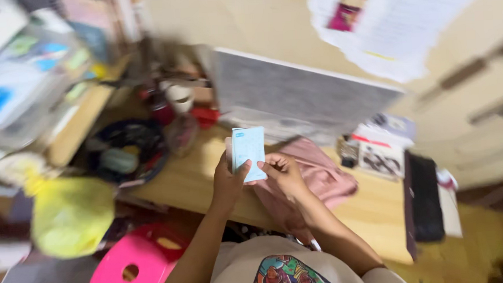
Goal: The person packs a pink handbag with daily essentials including a notebook, a small box, and a face mask, then places the bag on a hanger. The person also organizes notebooks and other items on a nearby desk and shelf.
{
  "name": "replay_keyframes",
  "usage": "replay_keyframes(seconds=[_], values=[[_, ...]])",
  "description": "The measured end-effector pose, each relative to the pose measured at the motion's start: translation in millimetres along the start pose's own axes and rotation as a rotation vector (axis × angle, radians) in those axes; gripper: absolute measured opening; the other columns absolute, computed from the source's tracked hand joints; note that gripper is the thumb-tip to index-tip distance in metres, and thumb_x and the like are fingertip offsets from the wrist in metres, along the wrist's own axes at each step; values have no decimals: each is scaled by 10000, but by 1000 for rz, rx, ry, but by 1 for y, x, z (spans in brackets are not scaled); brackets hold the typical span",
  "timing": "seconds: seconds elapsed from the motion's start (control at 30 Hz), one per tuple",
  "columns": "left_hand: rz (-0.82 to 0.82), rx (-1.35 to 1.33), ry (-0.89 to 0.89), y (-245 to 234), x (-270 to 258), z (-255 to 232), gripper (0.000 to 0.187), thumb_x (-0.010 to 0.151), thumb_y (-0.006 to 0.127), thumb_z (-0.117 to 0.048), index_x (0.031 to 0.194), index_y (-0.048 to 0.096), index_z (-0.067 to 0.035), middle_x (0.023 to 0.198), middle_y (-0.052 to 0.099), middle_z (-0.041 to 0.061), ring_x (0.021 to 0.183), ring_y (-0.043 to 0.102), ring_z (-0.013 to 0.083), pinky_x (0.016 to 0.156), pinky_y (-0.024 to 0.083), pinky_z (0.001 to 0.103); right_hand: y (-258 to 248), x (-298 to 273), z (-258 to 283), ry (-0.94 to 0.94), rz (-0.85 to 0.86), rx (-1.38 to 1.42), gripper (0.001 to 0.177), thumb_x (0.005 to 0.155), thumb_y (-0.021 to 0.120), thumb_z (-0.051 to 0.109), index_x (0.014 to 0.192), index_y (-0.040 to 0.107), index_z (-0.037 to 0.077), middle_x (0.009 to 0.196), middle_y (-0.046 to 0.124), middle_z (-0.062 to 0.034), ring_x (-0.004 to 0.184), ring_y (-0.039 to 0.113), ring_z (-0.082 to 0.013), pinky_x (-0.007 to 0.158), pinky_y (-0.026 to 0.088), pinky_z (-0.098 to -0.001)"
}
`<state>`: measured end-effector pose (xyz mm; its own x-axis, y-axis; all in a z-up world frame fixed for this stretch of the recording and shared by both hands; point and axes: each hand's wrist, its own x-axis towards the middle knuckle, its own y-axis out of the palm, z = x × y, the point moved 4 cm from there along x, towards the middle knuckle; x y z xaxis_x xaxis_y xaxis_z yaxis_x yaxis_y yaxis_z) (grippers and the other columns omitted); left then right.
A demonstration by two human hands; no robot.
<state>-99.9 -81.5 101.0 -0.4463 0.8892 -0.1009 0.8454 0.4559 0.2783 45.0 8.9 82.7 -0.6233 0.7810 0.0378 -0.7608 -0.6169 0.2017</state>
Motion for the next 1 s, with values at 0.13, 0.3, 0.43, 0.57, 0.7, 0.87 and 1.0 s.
replay_keyframes(seconds=[0.13, 0.3, 0.43, 0.57, 0.7, 0.87, 1.0], values=[[-257, 105, 211, -51, -6, -35, 457, 883, 770, -136, 1264, 549, -15, 1126, 698, 98, 997, 685, 172, 808, 574, 312, 48, 44, -10, -15, 129, -49, 36, 921, 752, -20, 907, 722, -7, 793, 708, 9, 695, 584, -61, 630, 452, -219], [-402, -12, 292, -119, -7, -64, 527, 893, 761, -150, 1319, 474, -29, 1169, 682, 107, 1037, 678, 163, 853, 570, 311, 135, 93, 8, 48, 357, 22, 57, 967, 703, 37, 929, 736, 10, 771, 681, 11, 657, 557, -64, 603, 454, -234], [-466, 14, 378, -164, -11, -82, 553, 940, 724, -167, 1386, 427, -32, 1202, 667, 107, 1051, 668, 169, 859, 569, 317, 198, 114, 23, 196, 566, 89, 154, 947, 624, 142, 949, 747, 49, 820, 734, 6, 742, 654, -77, 688, 534, -249], [-604, 75, 448, -200, -17, -99, 634, 948, 679, -159, 1479, 350, -51, 1254, 632, 91, 1091, 640, 170, 887, 555, 321, 251, 134, 40, -87, 670, -213, 203, 989, 759, 129, 836, 695, 12, 708, 637, -2, 648, 550, -50, 589, 433, -229], [-679, -22, 485, -232, -25, -113, 552, 960, 678, -145, 1431, 419, -21, 1233, 663, 98, 1079, 659, 181, 897, 560, 336, 294, 148, 51, -1, 604, -306, 212, 869, 838, 116, 761, 719, -22, 612, 679, -15, 517, 586, -53, 465, 433, -233], [-827, -105, 575, -264, -36, -127, 467, 979, 686, -128, 1382, 488, 0, 1227, 653, 99, 1066, 649, 169, 891, 543, 325, 332, 158, 63, 53, 605, -478, 158, 925, 735, 149, 858, 775, 11, 558, 626, -27, 389, 518, -99, 374, 387, -265], [-878, -283, 738, -290, -43, -143, 414, 1012, 681, -100, 1368, 516, 29, 1232, 658, 105, 1080, 643, 178, 912, 538, 328, 356, 184, 84, -276, 695, -140, 115, 989, 679, 40, 1071, 751, 5, 923, 762, -36, 778, 679, -60, 664, 546, -230]])
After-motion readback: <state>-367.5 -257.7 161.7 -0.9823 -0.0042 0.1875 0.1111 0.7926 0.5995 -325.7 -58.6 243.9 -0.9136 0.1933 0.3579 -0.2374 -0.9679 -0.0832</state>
